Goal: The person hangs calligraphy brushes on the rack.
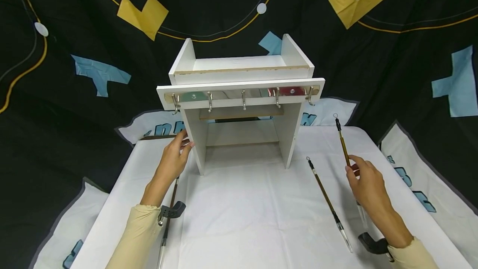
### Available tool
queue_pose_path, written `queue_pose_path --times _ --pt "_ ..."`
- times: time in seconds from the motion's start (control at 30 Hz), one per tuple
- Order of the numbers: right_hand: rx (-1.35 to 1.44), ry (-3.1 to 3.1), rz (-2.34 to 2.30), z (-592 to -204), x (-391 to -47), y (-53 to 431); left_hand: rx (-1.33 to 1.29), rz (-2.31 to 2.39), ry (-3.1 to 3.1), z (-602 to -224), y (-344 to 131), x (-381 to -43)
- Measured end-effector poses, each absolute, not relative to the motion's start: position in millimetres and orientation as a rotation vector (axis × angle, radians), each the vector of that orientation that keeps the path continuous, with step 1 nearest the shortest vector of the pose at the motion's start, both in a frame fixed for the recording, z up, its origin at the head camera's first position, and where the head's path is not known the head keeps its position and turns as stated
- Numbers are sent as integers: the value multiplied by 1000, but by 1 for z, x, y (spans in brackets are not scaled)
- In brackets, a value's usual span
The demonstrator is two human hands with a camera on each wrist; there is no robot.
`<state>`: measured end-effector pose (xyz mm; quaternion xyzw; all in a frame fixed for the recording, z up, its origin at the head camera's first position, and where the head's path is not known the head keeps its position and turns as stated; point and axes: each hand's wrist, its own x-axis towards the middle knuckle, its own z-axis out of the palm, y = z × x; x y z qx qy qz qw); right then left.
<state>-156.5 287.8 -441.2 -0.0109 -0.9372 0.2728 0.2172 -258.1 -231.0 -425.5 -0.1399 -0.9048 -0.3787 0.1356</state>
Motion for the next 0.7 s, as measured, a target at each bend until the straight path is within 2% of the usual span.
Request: queue_pose_path --times 0.7 --pt "85 -2334 864 -398 -133 240 -386 -1099 -2625 -425 -230 -257"
